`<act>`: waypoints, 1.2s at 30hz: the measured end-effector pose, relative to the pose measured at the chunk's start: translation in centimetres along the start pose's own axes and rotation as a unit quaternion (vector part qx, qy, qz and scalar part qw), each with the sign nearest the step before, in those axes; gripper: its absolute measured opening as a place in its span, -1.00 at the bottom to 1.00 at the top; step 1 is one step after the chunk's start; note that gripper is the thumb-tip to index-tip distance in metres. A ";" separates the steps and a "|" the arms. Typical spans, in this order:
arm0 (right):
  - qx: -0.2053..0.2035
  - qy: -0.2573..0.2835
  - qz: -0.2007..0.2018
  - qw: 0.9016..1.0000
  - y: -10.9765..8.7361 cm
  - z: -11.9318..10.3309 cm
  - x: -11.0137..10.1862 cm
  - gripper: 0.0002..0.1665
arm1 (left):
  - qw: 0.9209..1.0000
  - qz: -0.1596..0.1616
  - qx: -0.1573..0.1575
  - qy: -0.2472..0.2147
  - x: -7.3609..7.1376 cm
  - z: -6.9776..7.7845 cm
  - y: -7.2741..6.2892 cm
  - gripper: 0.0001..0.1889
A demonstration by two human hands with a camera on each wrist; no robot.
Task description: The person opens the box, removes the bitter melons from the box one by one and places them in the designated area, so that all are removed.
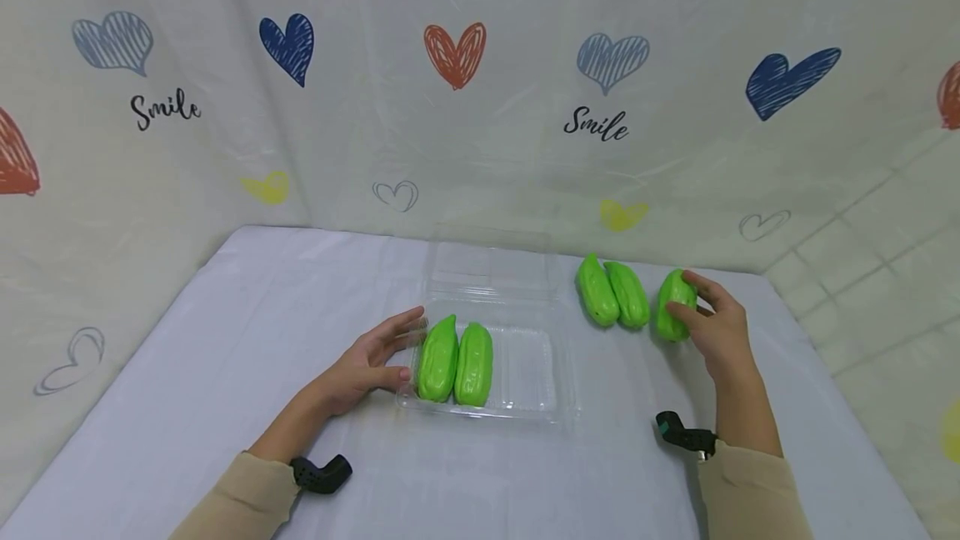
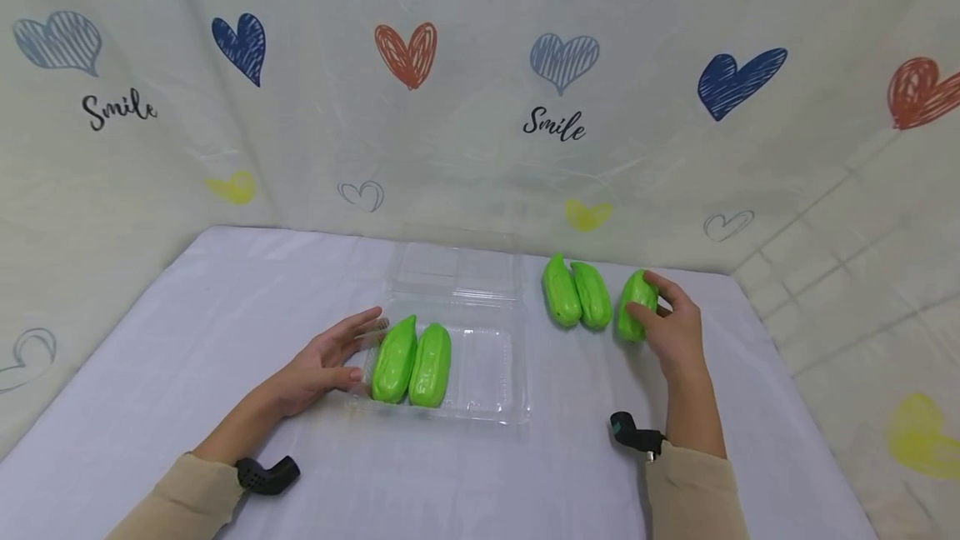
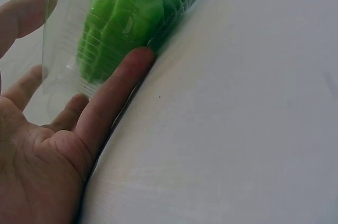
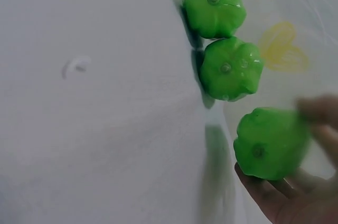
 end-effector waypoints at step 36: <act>-0.036 -0.166 -0.103 0.980 -0.1 0.1 -0.1 -0.06 | 1.000 -0.005 0.007 -0.017 0.1 -0.1 0.0 -0.06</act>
Point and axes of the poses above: each hand's wrist, its own y-axis towards the middle knuckle, its own x-axis out of the palm, z = x × y, the point moved 2 cm from there along y, towards the middle knuckle, and after that the axes turned 2 degrees about -z, right-handed, at the moved point
